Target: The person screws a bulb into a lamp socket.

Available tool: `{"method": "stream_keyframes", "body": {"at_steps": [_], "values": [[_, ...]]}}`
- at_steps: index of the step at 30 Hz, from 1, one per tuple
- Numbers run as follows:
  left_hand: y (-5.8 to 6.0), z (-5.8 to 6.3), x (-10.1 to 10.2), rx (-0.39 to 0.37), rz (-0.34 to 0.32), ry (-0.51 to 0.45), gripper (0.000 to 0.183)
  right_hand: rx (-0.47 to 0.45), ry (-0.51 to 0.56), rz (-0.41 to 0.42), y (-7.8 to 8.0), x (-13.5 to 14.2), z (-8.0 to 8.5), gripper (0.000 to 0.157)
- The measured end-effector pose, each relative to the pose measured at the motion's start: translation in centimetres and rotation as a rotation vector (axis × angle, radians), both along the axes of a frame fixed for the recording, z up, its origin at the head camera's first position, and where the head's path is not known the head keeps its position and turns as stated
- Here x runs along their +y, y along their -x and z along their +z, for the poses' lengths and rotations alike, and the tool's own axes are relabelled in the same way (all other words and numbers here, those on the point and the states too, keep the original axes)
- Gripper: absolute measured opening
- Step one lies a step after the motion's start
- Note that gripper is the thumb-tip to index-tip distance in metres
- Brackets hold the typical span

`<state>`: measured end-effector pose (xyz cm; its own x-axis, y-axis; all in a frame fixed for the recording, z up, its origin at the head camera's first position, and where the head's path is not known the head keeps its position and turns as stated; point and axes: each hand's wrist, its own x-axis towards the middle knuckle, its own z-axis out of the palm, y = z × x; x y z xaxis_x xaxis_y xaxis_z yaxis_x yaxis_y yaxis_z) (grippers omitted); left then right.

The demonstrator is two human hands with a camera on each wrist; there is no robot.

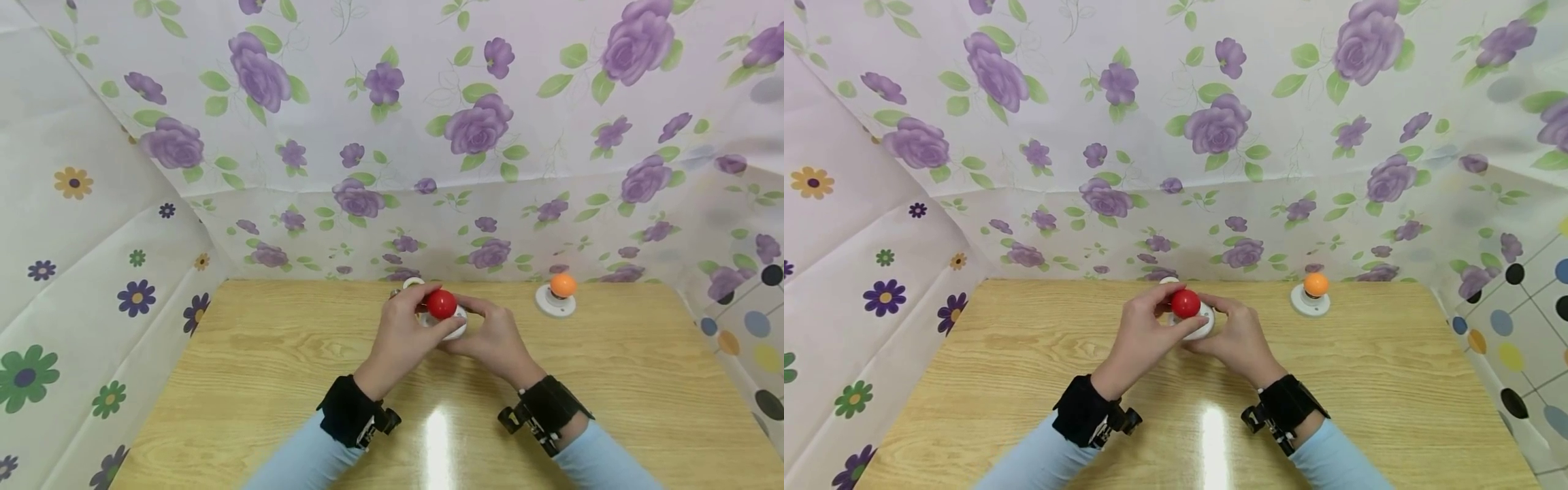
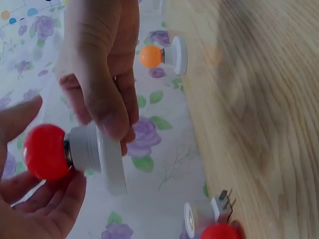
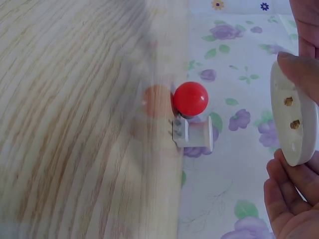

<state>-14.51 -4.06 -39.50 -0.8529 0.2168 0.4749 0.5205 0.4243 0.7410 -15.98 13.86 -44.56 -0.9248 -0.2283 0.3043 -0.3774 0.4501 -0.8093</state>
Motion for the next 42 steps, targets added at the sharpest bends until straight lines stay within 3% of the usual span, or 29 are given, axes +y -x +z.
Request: {"method": "stream_keyframes", "body": {"at_steps": [6, 18, 25, 35, 39, 42], "values": [[-0.2, -0.2, 0.5, 0.022, 0.095, -0.049, 0.047, 0.012, 0.007, -0.014, -0.1, -0.6, 0.0, 0.076], [-0.3, -0.3, 0.7, 0.025, 0.153, -0.066, 0.045, 0.076, 0.022, -0.060, -0.1, -0.8, -0.4, 0.075], [-0.1, 0.1, 0.2, 0.040, 0.045, -0.020, 0.044, 0.107, 0.009, -0.052, -0.1, -0.5, -0.4, 0.070], [0.5, 1.2, -1.1, -0.065, -0.133, 0.106, 0.040, 0.123, -0.046, 0.001, 0.1, 0.0, -0.2, 0.064], [0.6, 1.1, -1.4, -0.079, -0.163, 0.094, 0.043, 0.114, -0.042, 0.006, 0.1, 0.0, -0.1, 0.064], [0.6, 0.7, -1.1, -0.051, -0.125, 0.037, 0.049, 0.111, -0.016, -0.011, 0.0, 0.0, -0.1, 0.066]]}}
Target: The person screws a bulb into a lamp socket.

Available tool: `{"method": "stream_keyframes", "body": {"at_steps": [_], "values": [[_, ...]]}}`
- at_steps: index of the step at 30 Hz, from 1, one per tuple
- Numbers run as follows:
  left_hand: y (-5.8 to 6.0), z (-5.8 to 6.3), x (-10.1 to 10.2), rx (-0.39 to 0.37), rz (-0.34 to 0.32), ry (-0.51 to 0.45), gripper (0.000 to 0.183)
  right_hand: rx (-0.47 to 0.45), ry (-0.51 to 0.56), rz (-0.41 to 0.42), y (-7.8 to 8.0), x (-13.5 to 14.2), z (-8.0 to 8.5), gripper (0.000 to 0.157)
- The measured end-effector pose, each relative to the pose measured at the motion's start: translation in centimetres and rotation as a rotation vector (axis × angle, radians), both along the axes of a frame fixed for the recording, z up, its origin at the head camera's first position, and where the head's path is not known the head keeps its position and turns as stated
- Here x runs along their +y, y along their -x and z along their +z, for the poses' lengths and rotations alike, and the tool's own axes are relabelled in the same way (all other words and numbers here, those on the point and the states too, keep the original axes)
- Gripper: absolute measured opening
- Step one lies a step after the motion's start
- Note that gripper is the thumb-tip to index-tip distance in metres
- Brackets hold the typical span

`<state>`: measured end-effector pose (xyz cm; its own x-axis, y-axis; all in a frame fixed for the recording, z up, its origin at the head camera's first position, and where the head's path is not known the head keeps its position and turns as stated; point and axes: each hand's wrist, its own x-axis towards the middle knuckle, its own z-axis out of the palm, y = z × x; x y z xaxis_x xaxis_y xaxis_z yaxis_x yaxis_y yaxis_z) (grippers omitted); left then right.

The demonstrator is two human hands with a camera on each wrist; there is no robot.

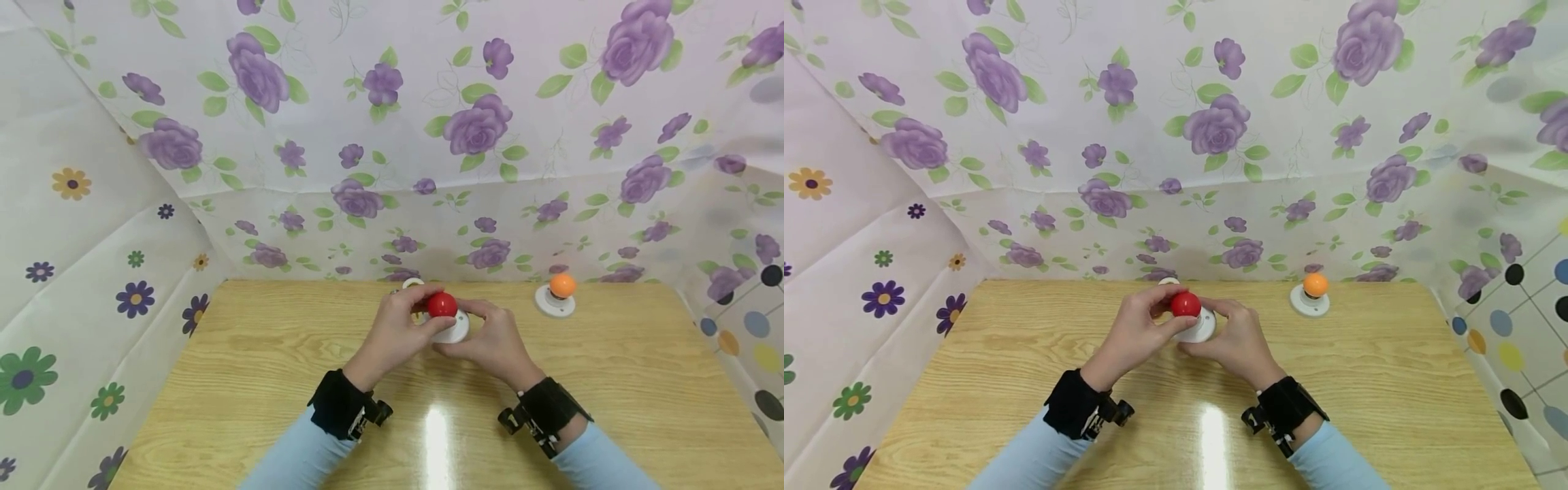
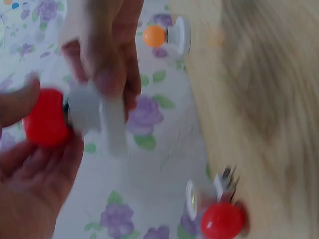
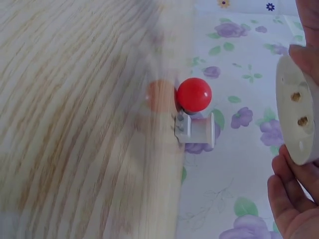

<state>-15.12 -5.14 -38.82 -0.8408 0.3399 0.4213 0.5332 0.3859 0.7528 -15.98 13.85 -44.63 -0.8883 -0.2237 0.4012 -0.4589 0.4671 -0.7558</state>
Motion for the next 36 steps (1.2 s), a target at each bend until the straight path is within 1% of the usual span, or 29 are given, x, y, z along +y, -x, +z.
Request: {"method": "stream_keyframes", "body": {"at_steps": [4, 7, 10, 13, 16, 20, 24, 31, 36], "values": [[-0.5, -0.8, 0.9, 0.068, 0.121, -0.065, 0.056, 0.013, 0.035, -0.044, -0.1, -0.1, -0.2, 0.068], [-0.8, -1.3, 1.4, 0.104, 0.195, -0.100, 0.055, 0.019, 0.042, -0.068, -0.1, -0.3, -0.3, 0.069], [-0.9, -1.5, 1.7, 0.108, 0.234, -0.139, 0.051, 0.019, 0.042, -0.074, -0.1, -0.4, -0.4, 0.069], [-0.9, -1.5, 1.8, 0.102, 0.249, -0.159, 0.048, 0.028, 0.039, -0.066, -0.1, -0.5, -0.4, 0.070], [-0.8, -1.5, 1.7, 0.102, 0.226, -0.165, 0.045, 0.032, 0.030, -0.056, -0.2, -0.5, -0.3, 0.068], [-0.6, -1.3, 1.4, 0.100, 0.163, -0.164, 0.044, 0.031, 0.022, -0.044, -0.2, -0.4, -0.1, 0.065], [-0.4, -1.0, 1.1, 0.094, 0.110, -0.151, 0.044, 0.034, 0.022, -0.030, -0.2, -0.4, 0.1, 0.065], [-0.3, -0.5, 0.7, 0.090, 0.076, -0.100, 0.043, 0.057, 0.021, -0.024, 0.0, -0.3, -0.1, 0.062], [-0.2, -0.5, 0.5, 0.080, 0.044, -0.079, 0.042, 0.086, 0.015, -0.014, 0.2, -0.3, -0.2, 0.060]]}}
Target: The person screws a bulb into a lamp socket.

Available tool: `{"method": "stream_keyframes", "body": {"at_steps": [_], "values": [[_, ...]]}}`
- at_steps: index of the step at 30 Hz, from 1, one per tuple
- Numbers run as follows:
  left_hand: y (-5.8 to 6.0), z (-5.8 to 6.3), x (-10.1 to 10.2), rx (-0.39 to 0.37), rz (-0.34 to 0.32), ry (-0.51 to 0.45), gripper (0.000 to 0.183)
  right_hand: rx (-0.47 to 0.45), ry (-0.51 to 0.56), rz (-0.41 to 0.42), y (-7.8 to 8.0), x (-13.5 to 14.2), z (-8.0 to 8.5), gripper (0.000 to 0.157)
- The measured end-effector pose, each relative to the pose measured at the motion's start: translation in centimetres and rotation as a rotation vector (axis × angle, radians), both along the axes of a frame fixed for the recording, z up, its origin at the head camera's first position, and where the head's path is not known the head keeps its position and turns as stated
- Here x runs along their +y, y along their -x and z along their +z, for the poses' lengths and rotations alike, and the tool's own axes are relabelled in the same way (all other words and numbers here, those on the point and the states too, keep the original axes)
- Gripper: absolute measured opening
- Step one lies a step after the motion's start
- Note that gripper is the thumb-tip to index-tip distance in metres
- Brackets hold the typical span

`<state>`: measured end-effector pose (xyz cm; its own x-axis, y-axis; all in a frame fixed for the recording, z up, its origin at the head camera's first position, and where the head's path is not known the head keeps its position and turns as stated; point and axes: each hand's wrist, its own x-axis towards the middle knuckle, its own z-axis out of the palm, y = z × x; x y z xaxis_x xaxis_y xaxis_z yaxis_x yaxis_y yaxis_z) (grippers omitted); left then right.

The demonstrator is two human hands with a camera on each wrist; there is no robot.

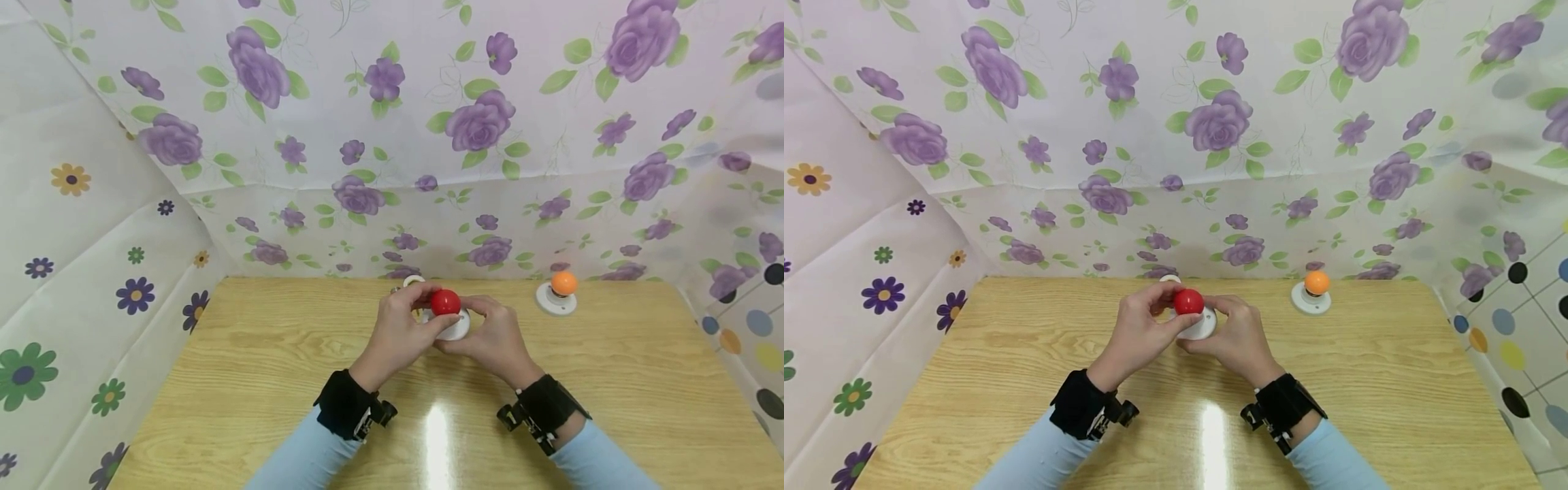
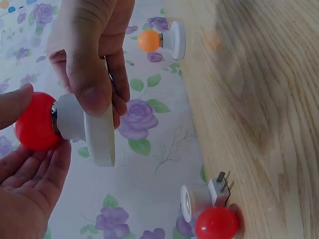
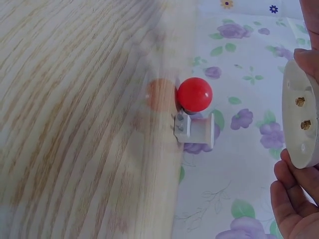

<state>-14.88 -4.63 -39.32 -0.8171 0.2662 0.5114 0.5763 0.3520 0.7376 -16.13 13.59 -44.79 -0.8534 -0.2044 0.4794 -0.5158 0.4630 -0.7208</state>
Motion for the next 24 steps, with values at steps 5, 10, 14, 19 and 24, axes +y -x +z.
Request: {"method": "stream_keyframes", "body": {"at_steps": [5, 10, 14, 19, 24], "values": [[0.2, -0.3, 0.0, 0.014, -0.004, -0.014, 0.041, -0.009, -0.009, 0.010, -0.1, 0.0, 0.3, 0.061], [0.3, -0.7, 0.2, 0.038, 0.036, -0.046, 0.045, -0.049, -0.016, 0.000, 0.0, -0.1, 0.2, 0.064], [0.3, -0.8, 0.1, 0.048, 0.057, -0.035, 0.046, -0.063, -0.013, -0.013, 0.1, 0.0, -0.1, 0.066], [0.4, -0.6, -0.5, 0.025, 0.132, 0.013, 0.047, -0.065, -0.006, -0.041, 0.5, 0.4, -0.6, 0.066], [0.7, -0.9, -1.3, -0.009, 0.220, 0.014, 0.043, -0.071, 0.019, -0.075, 1.1, 1.1, -1.1, 0.066]]}}
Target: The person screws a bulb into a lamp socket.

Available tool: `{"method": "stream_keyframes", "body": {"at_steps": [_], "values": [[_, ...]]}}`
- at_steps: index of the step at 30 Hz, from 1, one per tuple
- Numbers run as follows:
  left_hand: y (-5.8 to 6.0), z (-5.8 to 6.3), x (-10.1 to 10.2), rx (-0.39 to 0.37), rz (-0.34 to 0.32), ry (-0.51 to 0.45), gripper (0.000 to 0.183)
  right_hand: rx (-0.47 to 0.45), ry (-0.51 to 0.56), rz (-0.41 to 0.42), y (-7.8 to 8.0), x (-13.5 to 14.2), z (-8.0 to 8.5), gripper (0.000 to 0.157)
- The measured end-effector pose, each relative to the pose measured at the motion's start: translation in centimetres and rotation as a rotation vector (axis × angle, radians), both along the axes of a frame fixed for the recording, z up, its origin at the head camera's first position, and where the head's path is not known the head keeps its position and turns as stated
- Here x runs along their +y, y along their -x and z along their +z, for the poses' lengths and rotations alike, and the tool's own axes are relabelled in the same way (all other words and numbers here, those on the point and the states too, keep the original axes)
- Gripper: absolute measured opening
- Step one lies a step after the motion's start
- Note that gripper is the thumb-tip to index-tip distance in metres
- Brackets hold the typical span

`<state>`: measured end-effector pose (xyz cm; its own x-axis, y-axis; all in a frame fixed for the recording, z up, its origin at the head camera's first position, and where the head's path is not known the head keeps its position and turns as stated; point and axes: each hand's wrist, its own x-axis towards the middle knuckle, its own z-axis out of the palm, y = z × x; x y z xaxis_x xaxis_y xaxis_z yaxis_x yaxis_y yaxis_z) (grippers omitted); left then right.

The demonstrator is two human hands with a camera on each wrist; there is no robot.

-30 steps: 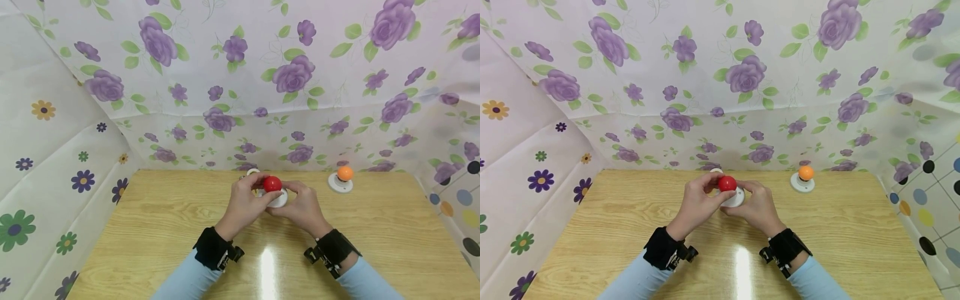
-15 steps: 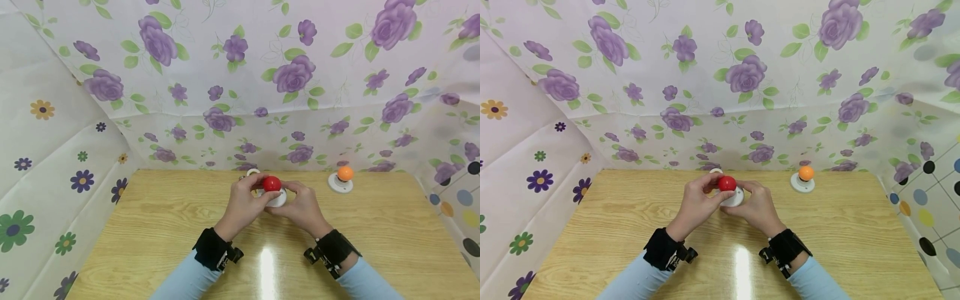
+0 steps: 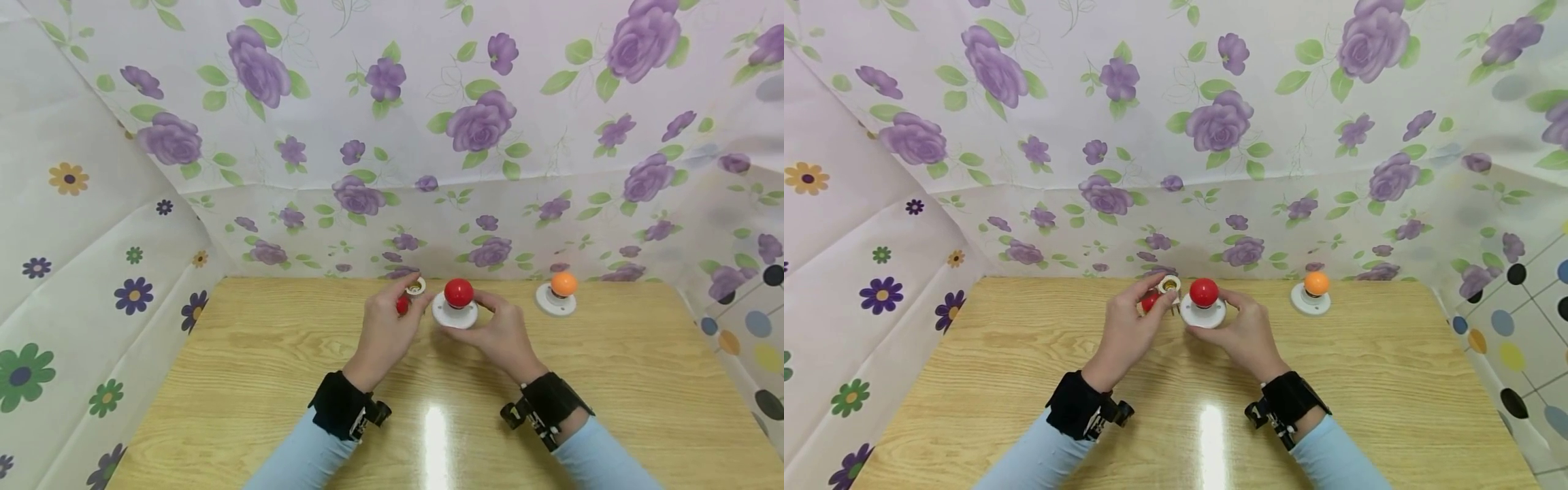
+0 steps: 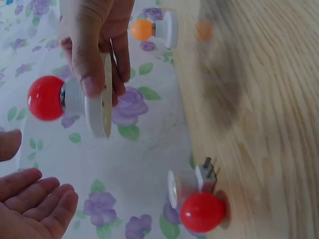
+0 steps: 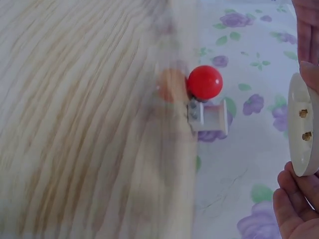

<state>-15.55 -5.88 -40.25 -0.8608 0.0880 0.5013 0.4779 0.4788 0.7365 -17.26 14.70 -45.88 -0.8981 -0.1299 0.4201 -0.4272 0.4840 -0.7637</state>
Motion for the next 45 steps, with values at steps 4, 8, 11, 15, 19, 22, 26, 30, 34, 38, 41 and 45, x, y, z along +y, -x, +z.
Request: {"method": "stream_keyframes", "body": {"at_steps": [4, 8, 11, 15, 19, 22, 26, 30, 34, 38, 41, 45], "values": [[0.2, -0.4, -0.4, -0.011, 0.046, 0.005, 0.039, -0.033, 0.010, -0.058, 0.5, 0.8, -0.5, 0.067], [0.4, -0.9, -0.8, 0.001, 0.076, 0.065, 0.036, -0.058, 0.032, -0.108, 1.3, 1.7, -0.9, 0.067], [0.5, -1.4, -1.1, 0.020, 0.093, 0.125, 0.036, -0.048, 0.055, -0.127, 1.9, 2.3, -1.3, 0.065], [0.8, -2.0, -1.4, 0.031, 0.105, 0.195, 0.036, -0.051, 0.079, -0.153, 2.6, 3.1, -1.8, 0.064], [0.9, -2.4, -1.6, 0.025, 0.109, 0.238, 0.035, -0.068, 0.095, -0.178, 3.1, 3.7, -2.3, 0.063], [0.9, -2.7, -1.8, 0.000, 0.111, 0.266, 0.030, -0.085, 0.106, -0.192, 3.5, 4.0, -2.8, 0.061], [0.9, -3.0, -1.9, -0.045, 0.110, 0.297, 0.024, -0.111, 0.107, -0.210, 3.9, 4.5, -3.6, 0.062], [0.9, -3.1, -2.0, -0.060, 0.118, 0.319, 0.025, -0.119, 0.091, -0.216, 4.5, 4.9, -4.0, 0.065], [0.9, -3.1, -1.9, -0.067, 0.101, 0.315, 0.026, -0.118, 0.057, -0.226, 5.1, 5.2, -4.1, 0.069], [0.8, -3.1, -1.9, -0.088, 0.090, 0.303, 0.025, -0.120, 0.015, -0.236, 5.4, 5.5, -4.2, 0.070], [0.8, -3.1, -1.8, -0.105, 0.092, 0.298, 0.026, -0.126, -0.016, -0.247, 5.5, 5.6, -4.3, 0.070], [0.7, -3.2, -1.8, -0.123, 0.095, 0.303, 0.028, -0.154, -0.072, -0.251, 5.5, 5.7, -4.5, 0.075]]}}
